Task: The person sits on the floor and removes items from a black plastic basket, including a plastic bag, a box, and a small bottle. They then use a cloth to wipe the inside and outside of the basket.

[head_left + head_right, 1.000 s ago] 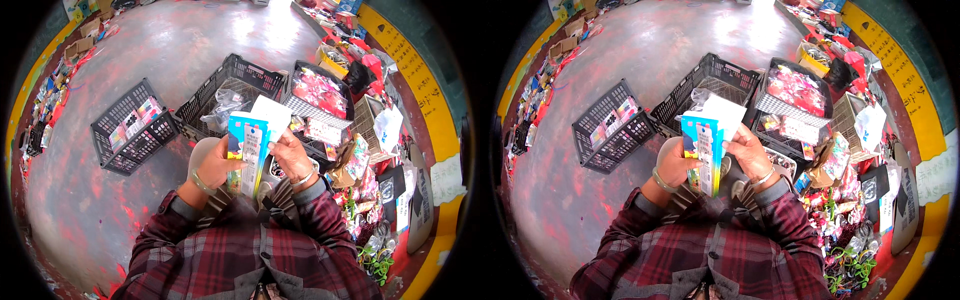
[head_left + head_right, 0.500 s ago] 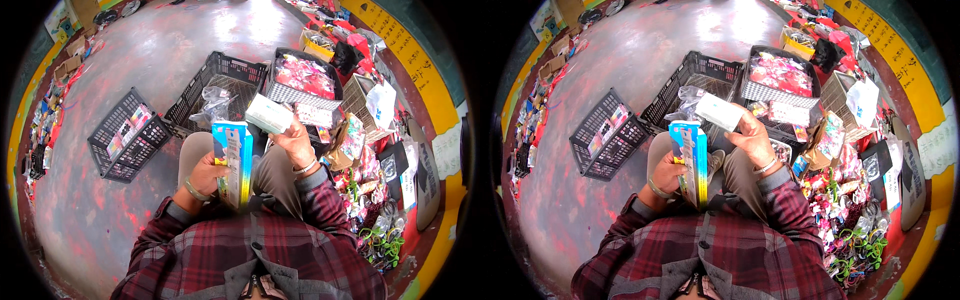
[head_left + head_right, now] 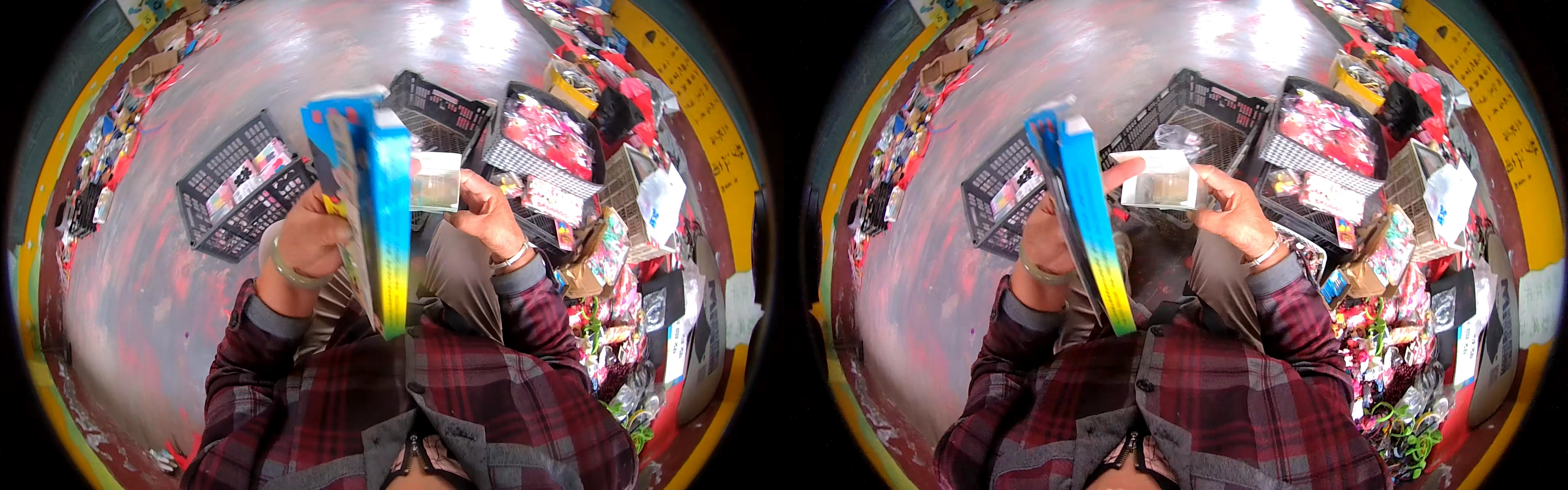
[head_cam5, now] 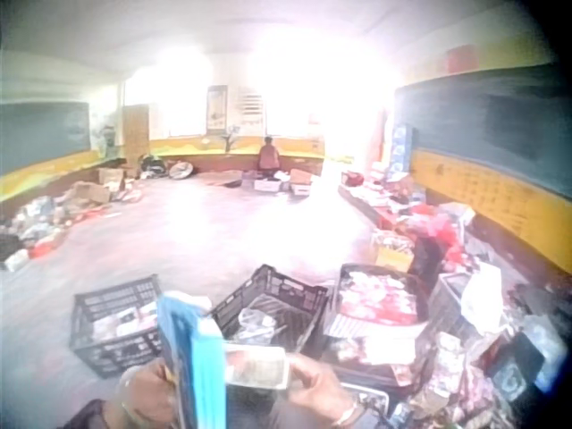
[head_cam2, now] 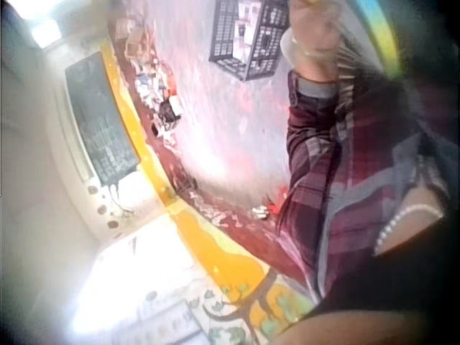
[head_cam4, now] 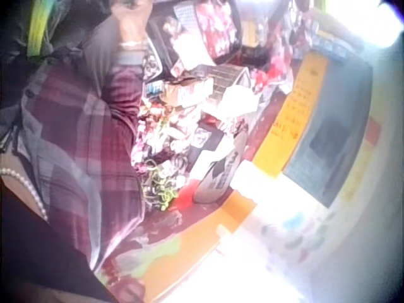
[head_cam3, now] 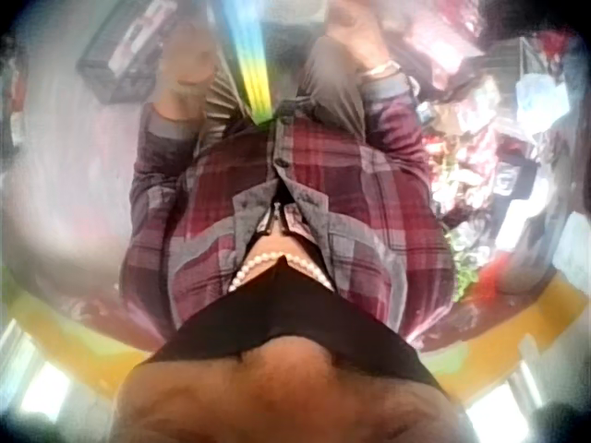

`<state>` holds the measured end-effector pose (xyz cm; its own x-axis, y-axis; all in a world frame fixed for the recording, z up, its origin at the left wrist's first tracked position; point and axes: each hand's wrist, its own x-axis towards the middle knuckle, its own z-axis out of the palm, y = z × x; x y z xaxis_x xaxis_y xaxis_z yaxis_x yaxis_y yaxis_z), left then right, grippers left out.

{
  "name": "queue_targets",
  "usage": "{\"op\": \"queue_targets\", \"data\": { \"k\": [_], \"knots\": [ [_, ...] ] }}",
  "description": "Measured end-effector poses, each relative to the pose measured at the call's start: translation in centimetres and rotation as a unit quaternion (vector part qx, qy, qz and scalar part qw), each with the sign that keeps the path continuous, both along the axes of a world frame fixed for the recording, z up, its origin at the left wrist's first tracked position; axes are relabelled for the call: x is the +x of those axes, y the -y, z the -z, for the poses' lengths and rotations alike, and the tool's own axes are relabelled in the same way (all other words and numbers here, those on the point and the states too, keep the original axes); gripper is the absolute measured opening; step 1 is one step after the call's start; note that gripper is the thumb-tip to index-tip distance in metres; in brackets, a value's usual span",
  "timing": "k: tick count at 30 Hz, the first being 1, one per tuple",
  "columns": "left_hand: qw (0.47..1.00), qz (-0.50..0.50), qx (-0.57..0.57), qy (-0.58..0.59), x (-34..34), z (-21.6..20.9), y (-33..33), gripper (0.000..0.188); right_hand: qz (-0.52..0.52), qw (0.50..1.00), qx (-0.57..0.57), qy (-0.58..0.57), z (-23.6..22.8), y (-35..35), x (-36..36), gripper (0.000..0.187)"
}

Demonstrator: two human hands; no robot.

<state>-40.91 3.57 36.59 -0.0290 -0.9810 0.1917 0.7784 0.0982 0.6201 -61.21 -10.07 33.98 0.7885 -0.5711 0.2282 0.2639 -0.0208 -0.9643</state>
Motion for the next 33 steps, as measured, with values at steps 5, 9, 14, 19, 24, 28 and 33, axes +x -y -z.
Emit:
{"op": "queue_targets", "data": {
  "k": [5,9,14,19,24,28,33],
  "knots": [
    [0.999,-0.008,-0.031,-0.029,2.8,-0.3,-2.0,0.057,-0.063,0.997,-0.048,-0.015,-0.1,0.0,4.0,0.056],
    [0.994,-0.026,-0.096,-0.044,4.1,-0.5,-4.0,0.055,-0.110,0.988,-0.105,-0.011,0.6,-0.2,6.7,0.061],
    [0.988,-0.113,-0.100,-0.043,5.0,-0.7,-5.9,0.035,-0.155,0.982,-0.111,0.013,-0.2,-1.7,9.5,0.062],
    [0.986,-0.135,-0.089,-0.046,4.4,-0.6,-6.5,0.050,-0.160,0.981,-0.106,0.015,-0.5,-2.8,9.1,0.061],
    [0.993,-0.071,-0.086,-0.039,3.6,-1.1,-6.2,0.067,-0.182,0.982,-0.055,0.006,-1.8,-3.5,6.8,0.061],
    [0.986,-0.045,-0.152,-0.043,2.1,-1.0,-5.2,0.044,-0.157,0.987,-0.024,0.002,-2.5,-3.9,4.6,0.061],
    [0.990,-0.011,-0.129,-0.051,1.0,-1.0,-4.4,0.029,-0.110,0.994,-0.009,0.023,-2.1,-3.8,2.1,0.061]
  ]
}}
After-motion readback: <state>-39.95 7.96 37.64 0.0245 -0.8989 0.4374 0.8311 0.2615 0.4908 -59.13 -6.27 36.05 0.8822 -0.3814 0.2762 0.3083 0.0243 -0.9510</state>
